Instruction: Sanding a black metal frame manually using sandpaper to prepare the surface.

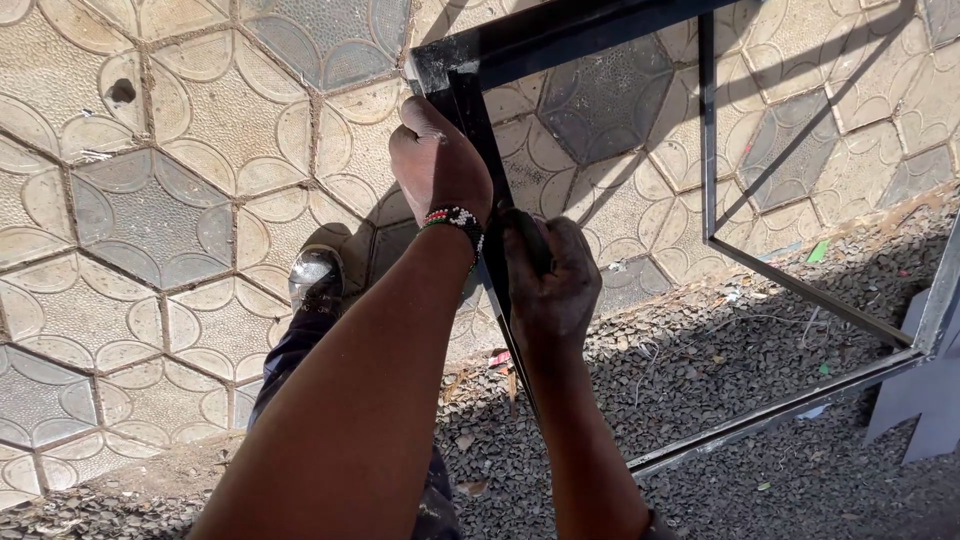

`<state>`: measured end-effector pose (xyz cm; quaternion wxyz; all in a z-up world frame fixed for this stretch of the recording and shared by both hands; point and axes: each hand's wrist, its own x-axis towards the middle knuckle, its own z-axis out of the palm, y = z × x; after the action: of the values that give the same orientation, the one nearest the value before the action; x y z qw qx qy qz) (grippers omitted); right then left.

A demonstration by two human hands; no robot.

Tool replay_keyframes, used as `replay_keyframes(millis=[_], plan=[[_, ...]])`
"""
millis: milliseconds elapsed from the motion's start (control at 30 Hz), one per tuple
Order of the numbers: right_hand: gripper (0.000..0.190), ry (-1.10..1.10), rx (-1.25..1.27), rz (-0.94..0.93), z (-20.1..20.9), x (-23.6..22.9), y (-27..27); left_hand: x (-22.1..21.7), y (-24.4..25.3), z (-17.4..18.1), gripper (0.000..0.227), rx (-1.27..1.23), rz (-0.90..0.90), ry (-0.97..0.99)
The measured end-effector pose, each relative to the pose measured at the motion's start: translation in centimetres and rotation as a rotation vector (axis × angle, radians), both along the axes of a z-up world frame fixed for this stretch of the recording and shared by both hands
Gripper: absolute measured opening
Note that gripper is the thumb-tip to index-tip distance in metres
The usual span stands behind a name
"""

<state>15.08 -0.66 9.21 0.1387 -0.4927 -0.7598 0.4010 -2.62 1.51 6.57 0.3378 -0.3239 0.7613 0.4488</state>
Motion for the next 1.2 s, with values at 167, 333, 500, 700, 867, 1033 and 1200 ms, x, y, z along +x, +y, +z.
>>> replay_keyframes(millis=[167,333,500,700,867,1033,1200], plan=[[0.019,-0.117,-0.023,-0.102,-0.8,8.7,-4.2,0.1,-0.4,-0.4,0.047,0.016,-0.013,-0.014],[0.021,0.134,-0.281,-0.294,-1.3,-2.2,0.6,0.3,-0.3,-1.2,0.039,0.076,0.015,0.053],[0.017,-0.045,-0.113,-0.024,-0.2,0.9,0.6,-0.1,0.1,0.2,0.043,0.006,0.009,-0.026],[0.035,-0.051,-0.066,-0.250,-2.9,10.1,-4.6,1.1,-0.5,-1.9,0.074,0.064,0.023,0.084],[0.035,0.077,0.059,-0.074,-2.7,-0.6,0.6,1.4,-0.3,-1.5,0.067,0.012,-0.090,0.140],[0.035,0.008,0.028,-0.066,-0.3,5.0,-2.2,0.9,-0.4,-2.4,0.068,0.024,-0.069,0.138],[0.035,0.023,0.109,-0.144,-2.2,5.8,-3.1,1.3,-0.5,-2.4,0.070,0.045,0.003,0.100]])
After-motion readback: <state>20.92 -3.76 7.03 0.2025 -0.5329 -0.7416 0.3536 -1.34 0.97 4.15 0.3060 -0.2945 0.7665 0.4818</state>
